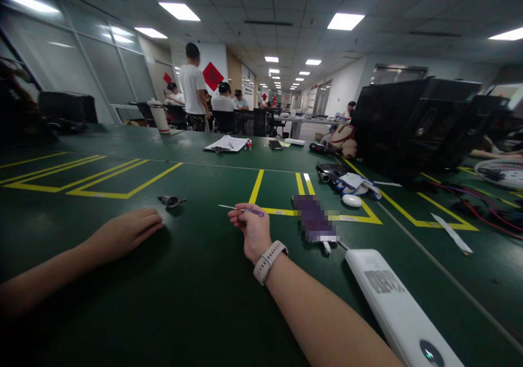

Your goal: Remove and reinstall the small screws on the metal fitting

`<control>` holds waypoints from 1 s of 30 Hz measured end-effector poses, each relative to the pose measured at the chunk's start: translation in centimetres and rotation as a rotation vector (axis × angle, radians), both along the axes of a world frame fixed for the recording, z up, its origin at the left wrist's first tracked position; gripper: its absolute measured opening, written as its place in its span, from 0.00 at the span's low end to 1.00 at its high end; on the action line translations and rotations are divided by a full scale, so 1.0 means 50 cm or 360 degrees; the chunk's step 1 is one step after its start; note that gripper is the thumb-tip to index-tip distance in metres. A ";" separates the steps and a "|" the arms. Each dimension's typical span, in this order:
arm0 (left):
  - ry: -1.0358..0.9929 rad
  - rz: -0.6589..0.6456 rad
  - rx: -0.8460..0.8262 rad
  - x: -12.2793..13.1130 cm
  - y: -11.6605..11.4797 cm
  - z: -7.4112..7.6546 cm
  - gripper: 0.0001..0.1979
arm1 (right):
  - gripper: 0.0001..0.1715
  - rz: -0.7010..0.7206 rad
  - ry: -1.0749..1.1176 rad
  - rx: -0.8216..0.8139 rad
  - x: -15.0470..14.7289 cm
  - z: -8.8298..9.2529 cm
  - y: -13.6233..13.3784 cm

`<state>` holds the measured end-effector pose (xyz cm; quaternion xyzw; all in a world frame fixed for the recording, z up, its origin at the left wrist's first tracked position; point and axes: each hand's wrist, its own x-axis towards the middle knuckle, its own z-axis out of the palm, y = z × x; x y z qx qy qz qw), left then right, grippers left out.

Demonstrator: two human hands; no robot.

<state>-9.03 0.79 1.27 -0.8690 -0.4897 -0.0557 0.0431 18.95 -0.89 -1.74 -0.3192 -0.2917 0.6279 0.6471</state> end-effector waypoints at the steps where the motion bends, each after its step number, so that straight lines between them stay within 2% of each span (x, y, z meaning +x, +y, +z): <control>1: -0.0012 0.0033 0.0013 -0.006 0.000 0.001 0.13 | 0.14 0.0003 -0.0004 0.0001 0.000 0.000 0.000; 13: -0.0086 0.0228 -0.0016 -0.009 0.000 0.008 0.14 | 0.14 0.0029 -0.0030 0.0018 0.001 -0.001 -0.002; 17: -0.0192 0.0315 0.0027 -0.018 -0.002 0.017 0.21 | 0.14 0.0042 -0.0034 0.0021 0.002 -0.001 -0.003; 20: -0.0196 0.0375 -0.0059 -0.025 -0.002 0.017 0.23 | 0.13 0.0042 -0.0034 0.0007 0.002 0.003 -0.006; 26: -0.0169 0.0270 -0.0109 -0.017 -0.004 0.011 0.16 | 0.13 0.0038 -0.0038 -0.0036 0.001 0.012 -0.009; 30: -0.0101 0.0355 -0.0052 0.001 -0.012 0.009 0.12 | 0.13 0.0036 -0.0052 -0.0069 -0.001 0.019 -0.009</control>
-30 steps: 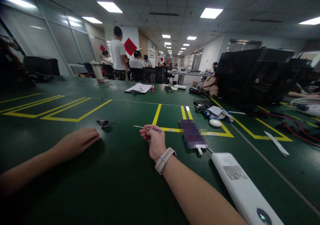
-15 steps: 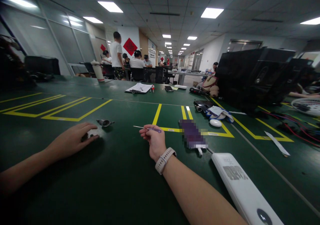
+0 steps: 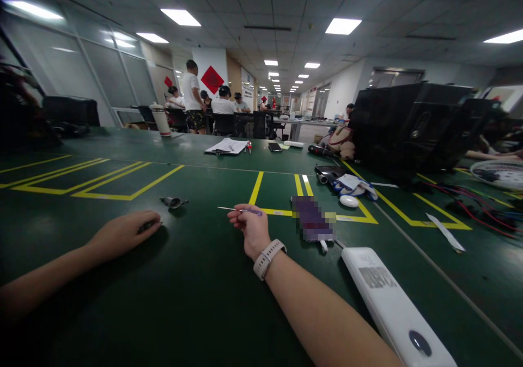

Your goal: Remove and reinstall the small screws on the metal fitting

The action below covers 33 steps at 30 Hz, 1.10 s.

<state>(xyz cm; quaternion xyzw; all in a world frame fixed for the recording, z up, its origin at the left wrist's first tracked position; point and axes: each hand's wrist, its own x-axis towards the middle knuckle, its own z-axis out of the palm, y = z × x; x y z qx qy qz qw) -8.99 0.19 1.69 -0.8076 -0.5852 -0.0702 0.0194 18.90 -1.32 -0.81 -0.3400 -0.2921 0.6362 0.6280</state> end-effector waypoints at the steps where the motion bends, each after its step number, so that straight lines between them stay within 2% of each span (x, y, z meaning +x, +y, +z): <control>1: 0.0000 0.0014 -0.0001 0.007 -0.005 -0.001 0.12 | 0.13 0.0002 -0.0006 -0.0007 0.000 0.002 0.000; 3: -0.0030 0.0042 0.0012 0.027 -0.019 -0.002 0.11 | 0.13 0.0015 -0.0022 -0.0018 0.000 0.007 -0.001; 5: -0.0061 -0.0053 -0.0033 0.055 -0.037 -0.004 0.11 | 0.12 0.0035 -0.0042 -0.0026 0.001 0.013 -0.002; 8: -0.0062 -0.0077 0.0026 0.105 -0.063 -0.008 0.11 | 0.12 0.0062 -0.0065 -0.0025 0.006 0.021 -0.007; 12: -0.0118 -0.0230 -0.0060 0.176 -0.084 -0.011 0.10 | 0.13 0.0086 -0.0079 -0.0010 0.018 0.030 -0.023; 20: -0.0078 -0.0722 -0.0038 0.310 -0.125 -0.022 0.07 | 0.12 -0.0028 -0.0141 -0.0083 0.047 0.033 -0.081; 23: -0.0077 -0.0835 -0.0030 0.329 -0.135 -0.023 0.07 | 0.09 -0.0117 -0.0211 -0.0111 0.053 0.024 -0.097; 28: -0.0101 -0.0804 -0.0082 0.324 -0.148 -0.012 0.09 | 0.10 -0.0141 -0.0287 -0.0045 0.056 0.003 -0.112; 33: -0.0237 -0.0835 -0.0302 0.303 -0.161 0.009 0.18 | 0.12 -0.0105 -0.0309 0.0083 0.060 -0.009 -0.116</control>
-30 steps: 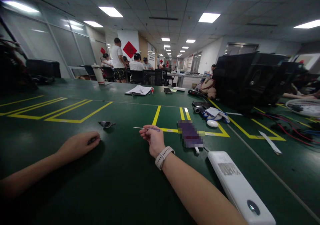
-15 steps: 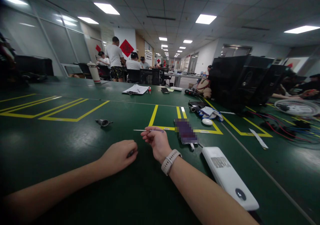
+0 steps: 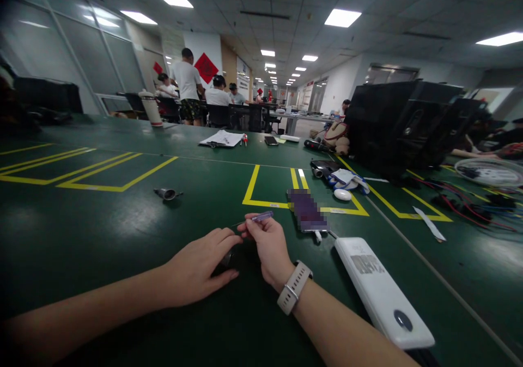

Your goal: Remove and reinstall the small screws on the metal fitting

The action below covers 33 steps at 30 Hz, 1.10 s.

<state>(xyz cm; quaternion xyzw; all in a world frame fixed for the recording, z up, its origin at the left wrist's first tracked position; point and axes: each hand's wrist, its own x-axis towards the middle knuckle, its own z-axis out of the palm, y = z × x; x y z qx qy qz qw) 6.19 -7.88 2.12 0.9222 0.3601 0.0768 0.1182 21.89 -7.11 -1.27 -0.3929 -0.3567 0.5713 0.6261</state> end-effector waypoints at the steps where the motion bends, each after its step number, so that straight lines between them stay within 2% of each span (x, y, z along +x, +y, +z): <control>1: -0.0023 0.0001 -0.0051 -0.006 -0.001 0.003 0.19 | 0.12 0.0005 -0.0011 0.0015 0.000 0.000 -0.001; 4: -0.0081 0.0032 -0.0104 -0.025 -0.001 0.005 0.21 | 0.11 0.0000 -0.0106 0.0056 -0.001 0.001 -0.005; 9: -0.0078 0.0029 -0.0106 -0.044 0.010 -0.002 0.13 | 0.10 0.0019 -0.0352 0.0161 -0.006 0.001 -0.010; 12: -0.0069 -0.0026 -0.0071 -0.053 0.017 0.000 0.13 | 0.11 0.0043 -0.0422 0.0158 -0.006 -0.001 -0.011; 17: -0.0092 0.0044 0.0075 -0.075 0.029 0.020 0.12 | 0.12 0.0080 -0.0428 0.0127 -0.003 0.001 -0.010; 21: -0.0236 0.0168 0.0041 -0.089 0.039 0.038 0.12 | 0.12 0.0142 -0.0386 0.0107 -0.001 0.002 -0.009; 25: -0.0496 0.0339 -0.0164 -0.097 0.049 0.042 0.11 | 0.11 0.0188 -0.0373 0.0132 0.001 -0.003 -0.010; 30: -0.1023 0.0442 -0.0772 -0.095 0.055 0.032 0.14 | 0.09 0.0242 -0.0287 0.0120 0.004 -0.001 -0.013; 33: -0.1300 0.0543 -0.0978 -0.088 0.055 0.028 0.16 | 0.10 0.0279 -0.0241 0.0107 0.004 0.002 -0.014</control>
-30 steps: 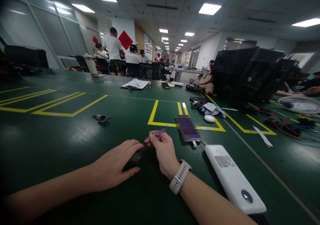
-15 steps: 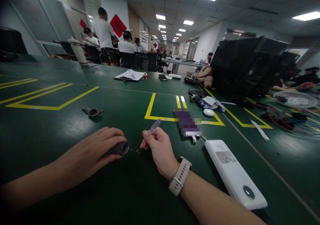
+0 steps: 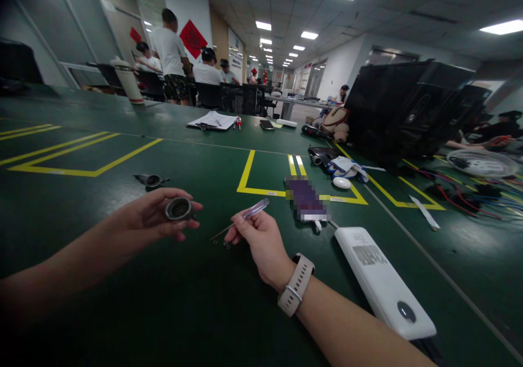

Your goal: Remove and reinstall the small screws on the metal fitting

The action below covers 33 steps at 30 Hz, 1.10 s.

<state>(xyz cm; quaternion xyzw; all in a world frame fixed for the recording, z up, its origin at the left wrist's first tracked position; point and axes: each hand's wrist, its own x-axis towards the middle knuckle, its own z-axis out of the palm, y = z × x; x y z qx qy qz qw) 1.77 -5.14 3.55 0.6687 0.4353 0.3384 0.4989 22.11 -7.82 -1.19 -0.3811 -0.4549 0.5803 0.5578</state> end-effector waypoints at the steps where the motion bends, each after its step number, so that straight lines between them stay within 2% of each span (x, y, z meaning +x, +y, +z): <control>1: -0.0064 0.0049 -0.0052 0.002 -0.001 0.000 0.16 | 0.10 0.0006 0.0010 -0.0005 0.000 0.001 0.000; 4: -0.0167 0.0167 -0.0206 0.007 -0.004 0.004 0.19 | 0.10 0.0026 0.0026 -0.0013 0.000 0.001 -0.001; 8: -0.0187 0.0179 -0.0343 0.007 -0.012 0.010 0.18 | 0.09 0.0077 0.0050 -0.0033 0.001 0.004 -0.003; 18: -0.0057 0.0216 -0.0381 0.016 -0.009 -0.001 0.16 | 0.05 0.0121 0.0128 -0.0059 0.005 0.010 -0.004; 27: -0.0109 0.0274 -0.0461 0.018 -0.013 -0.001 0.15 | 0.05 0.0125 0.0175 -0.0083 0.003 0.011 -0.005; 30: -0.0083 0.0259 -0.0468 0.020 -0.014 -0.001 0.16 | 0.06 0.0070 0.0139 -0.0087 0.004 0.006 -0.005; 33: -0.0062 0.0246 -0.0475 0.021 -0.014 -0.003 0.16 | 0.06 -0.0080 0.0015 -0.0026 0.005 -0.003 -0.004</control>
